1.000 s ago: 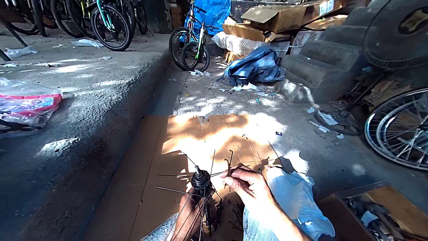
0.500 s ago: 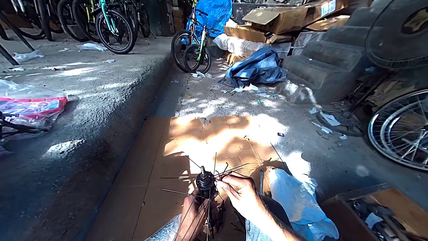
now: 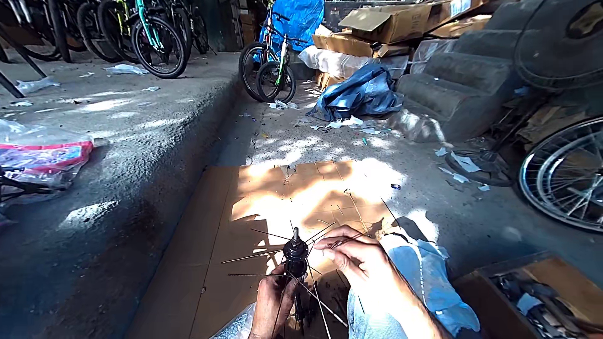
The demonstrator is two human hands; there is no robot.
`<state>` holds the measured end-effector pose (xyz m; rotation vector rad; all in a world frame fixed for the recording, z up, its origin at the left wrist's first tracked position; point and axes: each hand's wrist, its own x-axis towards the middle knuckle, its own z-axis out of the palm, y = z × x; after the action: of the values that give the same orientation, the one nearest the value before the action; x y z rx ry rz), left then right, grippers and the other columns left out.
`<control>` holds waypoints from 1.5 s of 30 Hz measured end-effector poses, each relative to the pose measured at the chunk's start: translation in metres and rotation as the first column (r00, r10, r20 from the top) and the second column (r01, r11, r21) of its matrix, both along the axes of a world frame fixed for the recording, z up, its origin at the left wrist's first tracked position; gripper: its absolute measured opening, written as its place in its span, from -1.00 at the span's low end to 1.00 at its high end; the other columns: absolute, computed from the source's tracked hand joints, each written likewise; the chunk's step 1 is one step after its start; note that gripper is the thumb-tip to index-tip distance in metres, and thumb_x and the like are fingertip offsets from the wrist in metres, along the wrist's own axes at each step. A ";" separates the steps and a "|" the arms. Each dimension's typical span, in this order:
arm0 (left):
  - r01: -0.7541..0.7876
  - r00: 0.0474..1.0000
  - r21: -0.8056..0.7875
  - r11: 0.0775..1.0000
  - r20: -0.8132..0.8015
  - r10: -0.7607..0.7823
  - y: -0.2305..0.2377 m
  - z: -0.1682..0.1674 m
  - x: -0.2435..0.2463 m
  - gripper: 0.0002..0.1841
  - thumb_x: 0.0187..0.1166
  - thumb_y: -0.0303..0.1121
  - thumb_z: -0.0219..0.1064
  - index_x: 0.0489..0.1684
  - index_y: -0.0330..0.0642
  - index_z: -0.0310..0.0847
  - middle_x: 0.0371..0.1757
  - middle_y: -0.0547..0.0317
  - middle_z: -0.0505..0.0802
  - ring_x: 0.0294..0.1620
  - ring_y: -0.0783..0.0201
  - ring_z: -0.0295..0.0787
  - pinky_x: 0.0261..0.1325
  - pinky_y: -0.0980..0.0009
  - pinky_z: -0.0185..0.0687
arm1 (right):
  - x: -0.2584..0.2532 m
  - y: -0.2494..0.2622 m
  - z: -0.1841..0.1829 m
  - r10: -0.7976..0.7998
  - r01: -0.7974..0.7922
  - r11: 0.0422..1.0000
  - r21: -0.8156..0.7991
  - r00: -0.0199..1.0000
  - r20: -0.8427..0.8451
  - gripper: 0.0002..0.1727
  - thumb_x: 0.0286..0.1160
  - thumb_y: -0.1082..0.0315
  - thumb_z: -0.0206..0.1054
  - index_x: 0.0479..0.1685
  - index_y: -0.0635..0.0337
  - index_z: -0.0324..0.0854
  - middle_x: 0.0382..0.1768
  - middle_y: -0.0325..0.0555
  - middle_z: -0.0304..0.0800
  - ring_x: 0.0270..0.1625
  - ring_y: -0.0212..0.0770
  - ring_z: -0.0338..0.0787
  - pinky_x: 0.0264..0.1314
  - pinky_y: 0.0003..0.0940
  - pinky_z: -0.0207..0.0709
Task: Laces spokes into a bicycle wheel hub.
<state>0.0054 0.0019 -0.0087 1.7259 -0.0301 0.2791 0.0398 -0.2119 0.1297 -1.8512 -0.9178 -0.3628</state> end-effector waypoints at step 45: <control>-0.001 0.992 -0.115 0.993 0.126 0.015 -0.009 0.000 -0.002 -0.73 0.38 -0.50 0.54 0.02 -0.36 0.80 -0.15 0.04 0.96 -0.13 0.25 0.94 0.07 0.35 0.88 | 0.008 0.014 -0.009 0.120 -0.086 0.976 0.201 0.979 -0.165 -0.83 0.68 0.33 0.35 -0.05 0.24 0.78 -0.16 -0.21 0.90 -0.18 -0.40 0.89 -0.04 -0.48 0.83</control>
<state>0.0035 -0.0069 -0.0090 1.5921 -0.0985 0.3894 0.0481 -0.1974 0.1202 -1.6230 -0.8239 -0.2114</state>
